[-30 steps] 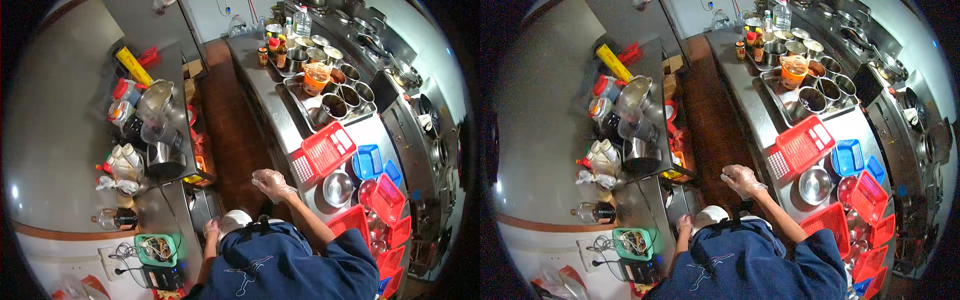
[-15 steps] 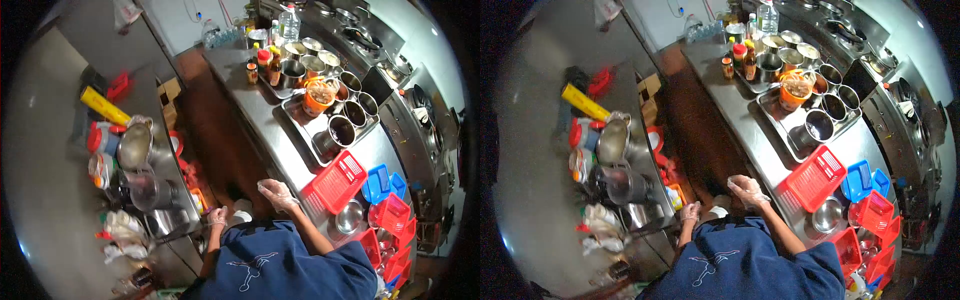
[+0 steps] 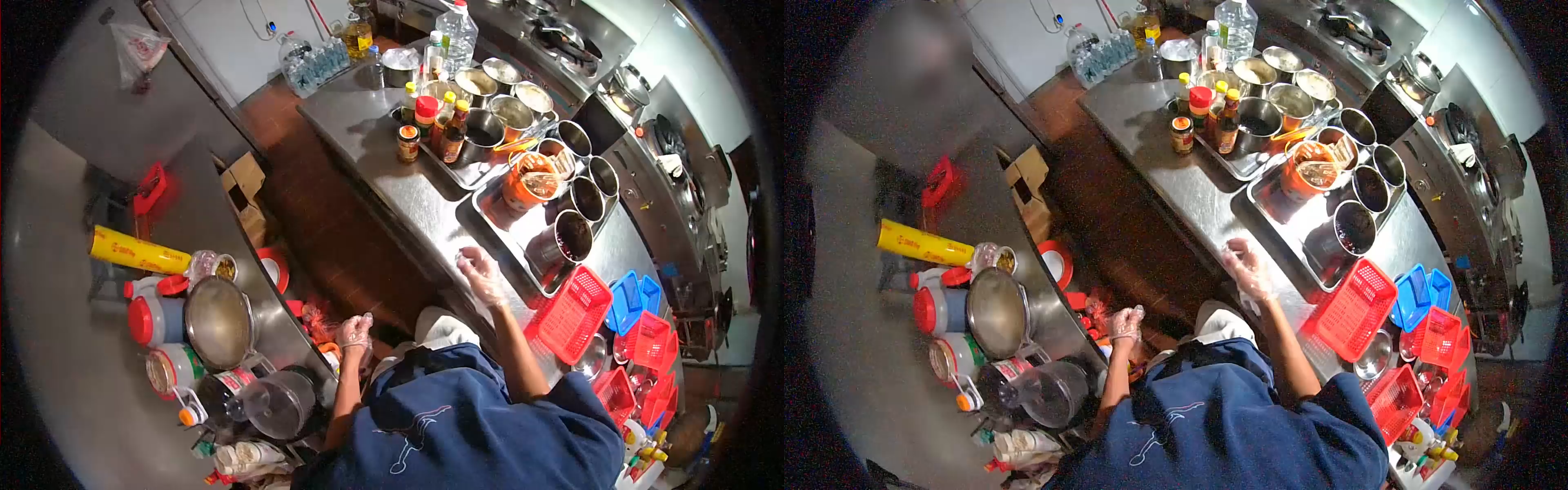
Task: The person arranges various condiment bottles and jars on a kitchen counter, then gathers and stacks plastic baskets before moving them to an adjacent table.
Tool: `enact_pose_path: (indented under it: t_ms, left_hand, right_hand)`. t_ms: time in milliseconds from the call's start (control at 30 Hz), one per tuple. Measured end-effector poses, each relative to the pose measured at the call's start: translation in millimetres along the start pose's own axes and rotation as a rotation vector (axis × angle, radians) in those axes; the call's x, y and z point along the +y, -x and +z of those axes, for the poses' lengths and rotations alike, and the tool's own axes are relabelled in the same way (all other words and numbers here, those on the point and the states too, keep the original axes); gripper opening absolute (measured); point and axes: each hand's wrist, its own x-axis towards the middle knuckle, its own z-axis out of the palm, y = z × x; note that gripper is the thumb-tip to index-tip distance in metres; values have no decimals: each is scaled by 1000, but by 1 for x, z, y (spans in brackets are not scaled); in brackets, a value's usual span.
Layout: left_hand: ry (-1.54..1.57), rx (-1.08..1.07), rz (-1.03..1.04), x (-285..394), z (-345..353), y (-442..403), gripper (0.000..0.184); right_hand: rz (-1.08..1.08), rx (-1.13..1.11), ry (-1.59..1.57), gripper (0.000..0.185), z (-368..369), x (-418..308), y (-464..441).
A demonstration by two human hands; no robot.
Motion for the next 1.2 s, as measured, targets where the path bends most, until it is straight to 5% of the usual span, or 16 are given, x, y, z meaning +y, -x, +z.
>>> enact_pose_path:
  t_ms: [200,433,600,767,833,867,1033,1100,1133,1167,1200]
  left_hand:
    - [10,-154,-66,-20,17,-54,41]
    - [-83,-108,-51,35,-8,-139,40]
    - [-143,-191,2,74,-8,-212,37]
    - [-105,-222,113,99,17,-277,26]
    - [15,-307,31,114,28,-299,28]
    - [39,-306,57,119,35,-311,30]
    - [23,-377,199,144,70,-366,58]
    - [-93,-348,325,141,89,-392,69]
    - [-9,-382,255,163,88,-394,77]
    - [-80,-343,386,145,106,-415,79]
    - [-137,-380,358,152,110,-423,86]
  right_hand:
    - [-189,203,-302,51,-19,9,-119]
    - [-235,602,141,80,-33,-40,-268]
    - [-302,550,173,52,-24,-104,-300]
    - [-113,551,305,32,-20,-72,-335]
    - [-220,652,62,24,-14,-53,-343]
    - [-327,606,-205,15,-11,-42,-349]
    - [-121,717,-239,15,-32,-32,-320]
    - [-170,885,99,15,-42,-24,-305]
    - [-178,870,-343,10,-41,-54,-290]
    - [-184,872,-136,9,-48,-71,-271]
    - [-234,914,-383,12,-49,-67,-262]
